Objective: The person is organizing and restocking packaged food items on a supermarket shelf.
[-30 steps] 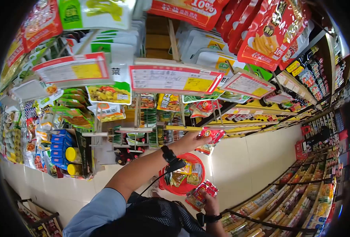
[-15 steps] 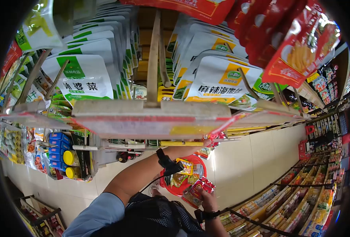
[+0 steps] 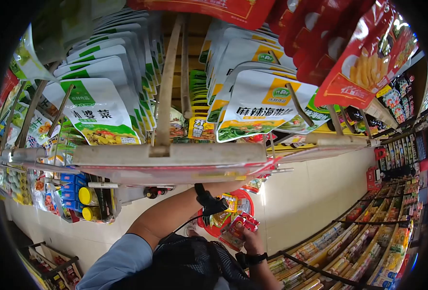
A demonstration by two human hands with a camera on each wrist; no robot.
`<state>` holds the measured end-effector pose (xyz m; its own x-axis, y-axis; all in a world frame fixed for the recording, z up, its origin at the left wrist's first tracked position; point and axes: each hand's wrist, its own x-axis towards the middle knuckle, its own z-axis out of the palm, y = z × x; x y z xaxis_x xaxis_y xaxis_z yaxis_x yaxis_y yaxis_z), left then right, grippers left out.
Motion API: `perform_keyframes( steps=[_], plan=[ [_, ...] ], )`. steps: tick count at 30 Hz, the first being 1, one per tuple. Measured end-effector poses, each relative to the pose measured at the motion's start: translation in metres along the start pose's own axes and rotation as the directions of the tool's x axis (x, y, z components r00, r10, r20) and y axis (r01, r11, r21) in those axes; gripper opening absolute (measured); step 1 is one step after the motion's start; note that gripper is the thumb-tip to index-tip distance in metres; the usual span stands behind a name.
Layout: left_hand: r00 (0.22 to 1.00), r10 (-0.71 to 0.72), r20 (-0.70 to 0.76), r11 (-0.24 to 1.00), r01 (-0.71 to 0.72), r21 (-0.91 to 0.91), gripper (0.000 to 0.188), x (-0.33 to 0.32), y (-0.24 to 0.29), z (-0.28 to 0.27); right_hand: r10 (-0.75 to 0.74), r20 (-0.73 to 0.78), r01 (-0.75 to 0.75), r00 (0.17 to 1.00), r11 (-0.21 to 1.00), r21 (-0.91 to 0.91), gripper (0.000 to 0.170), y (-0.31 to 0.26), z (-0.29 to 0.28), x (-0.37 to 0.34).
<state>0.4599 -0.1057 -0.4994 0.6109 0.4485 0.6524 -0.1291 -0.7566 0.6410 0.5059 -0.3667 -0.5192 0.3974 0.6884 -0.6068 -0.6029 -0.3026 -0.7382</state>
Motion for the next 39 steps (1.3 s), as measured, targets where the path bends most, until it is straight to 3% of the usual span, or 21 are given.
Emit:
perform_keyframes(
  steps=[1, 4, 5, 8, 10, 13, 14, 16, 18, 19, 20, 21, 22, 24, 26, 28, 30, 31, 34, 37, 39],
  plan=[
    [0.987, -0.151, 0.056, 0.970, 0.159, -0.184, 0.036, 0.005, 0.005, -0.003, -0.006, 0.002, 0.006, 1.000, 1.000, 0.001, 0.047, 0.002, -0.002, 0.001],
    [0.989, -0.090, -0.121, 0.985, 0.071, -0.156, 0.036, 0.013, -0.004, 0.006, -0.028, 0.012, 0.028, 1.000, 1.000, -0.011, 0.047, 0.003, -0.004, 0.004],
    [0.923, -0.384, 0.030, 0.773, 0.339, -0.536, 0.038, 0.015, -0.004, 0.004, -0.035, 0.015, 0.036, 0.999, 0.999, -0.022, 0.046, 0.002, -0.003, 0.005],
    [0.753, -0.637, 0.165, 0.667, 0.646, -0.372, 0.046, 0.054, 0.046, -0.052, -0.047, 0.024, 0.047, 0.999, 0.998, -0.032, 0.043, 0.005, -0.003, 0.005],
    [0.898, -0.386, -0.211, 0.922, 0.383, -0.059, 0.049, 0.002, 0.004, -0.022, -0.056, 0.028, 0.057, 0.998, 0.998, -0.030, 0.042, 0.001, -0.004, 0.005],
    [0.885, -0.449, -0.120, 0.869, 0.464, 0.171, 0.051, -0.066, 0.025, -0.038, -0.068, 0.024, 0.067, 0.997, 0.997, 0.029, 0.042, 0.002, -0.001, 0.004],
    [0.814, -0.575, 0.076, 0.818, 0.572, 0.068, 0.048, -0.091, 0.029, -0.039, -0.089, 0.041, 0.088, 0.995, 0.996, 0.029, 0.043, -0.001, 0.004, 0.003],
    [0.513, -0.645, 0.566, 0.461, 0.853, -0.247, 0.051, -0.137, 0.023, -0.032, -0.047, -0.025, 0.048, 0.999, 0.999, 0.026, 0.041, 0.011, -0.003, 0.012],
    [0.519, -0.525, 0.675, 0.339, 0.855, -0.393, 0.054, -0.149, 0.034, -0.029, 0.008, -0.002, -0.008, 1.000, 1.000, -0.022, 0.049, 0.008, 0.011, 0.010],
    [0.519, -0.461, 0.720, 0.385, 0.848, -0.365, 0.059, -0.143, 0.043, -0.034, 0.026, 0.013, -0.024, 1.000, 0.992, -0.121, 0.050, -0.009, 0.029, 0.002],
    [0.537, -0.439, 0.720, 0.310, 0.843, -0.440, 0.058, -0.146, 0.046, -0.027, 0.043, 0.111, -0.045, 0.993, 0.999, 0.015, 0.052, 0.001, 0.030, 0.011],
    [0.530, -0.449, 0.719, 0.272, 0.848, -0.456, 0.057, -0.145, 0.051, -0.025, 0.087, 0.099, -0.059, 0.991, 0.966, -0.253, 0.053, -0.033, 0.053, -0.008],
    [0.519, -0.462, 0.719, 0.224, 0.853, -0.472, 0.055, -0.144, 0.060, -0.026, 0.071, 0.195, -0.024, 0.978, 0.971, -0.238, 0.057, -0.037, 0.060, -0.010],
    [0.404, -0.542, 0.737, 0.132, 0.907, -0.400, 0.048, -0.129, 0.077, -0.040, 0.067, 0.260, -0.038, 0.963, 0.992, -0.117, 0.055, -0.027, 0.060, 0.000],
    [0.428, -0.567, 0.704, 0.117, 0.887, -0.446, 0.042, -0.129, 0.081, -0.046, 0.089, 0.298, -0.095, 0.950, 0.995, 0.004, 0.049, 0.000, 0.041, 0.019],
    [0.415, -0.601, 0.683, 0.129, 0.894, -0.430, 0.041, -0.132, 0.081, -0.052, 0.056, 0.256, -0.051, 0.965, 0.998, -0.027, 0.042, 0.002, 0.041, 0.015],
    [0.431, -0.637, 0.639, 0.118, 0.874, -0.472, 0.041, -0.130, 0.085, -0.058, -0.053, 0.141, 0.082, 0.989, 0.974, -0.210, 0.034, -0.002, 0.042, 0.004],
    [0.427, -0.644, 0.635, 0.111, 0.873, -0.474, 0.041, -0.129, 0.086, -0.060, -0.089, 0.176, 0.098, 0.980, 0.994, -0.042, 0.025, 0.003, 0.040, 0.007],
    [0.428, -0.668, 0.609, 0.167, 0.883, -0.438, 0.037, -0.132, 0.083, -0.062, -0.169, 0.216, 0.141, 0.962, 0.980, 0.139, 0.024, 0.003, 0.039, 0.005],
    [0.414, -0.684, 0.600, 0.247, 0.906, -0.344, 0.037, -0.136, 0.071, -0.066, -0.151, 0.091, 0.123, 0.984, 0.959, 0.255, 0.025, 0.008, 0.026, 0.008],
    [0.439, -0.670, 0.599, 0.155, 0.871, -0.465, 0.039, -0.137, 0.068, -0.067, -0.190, 0.021, 0.177, 0.982, 0.948, 0.265, 0.023, 0.008, 0.017, 0.010]
  ],
)
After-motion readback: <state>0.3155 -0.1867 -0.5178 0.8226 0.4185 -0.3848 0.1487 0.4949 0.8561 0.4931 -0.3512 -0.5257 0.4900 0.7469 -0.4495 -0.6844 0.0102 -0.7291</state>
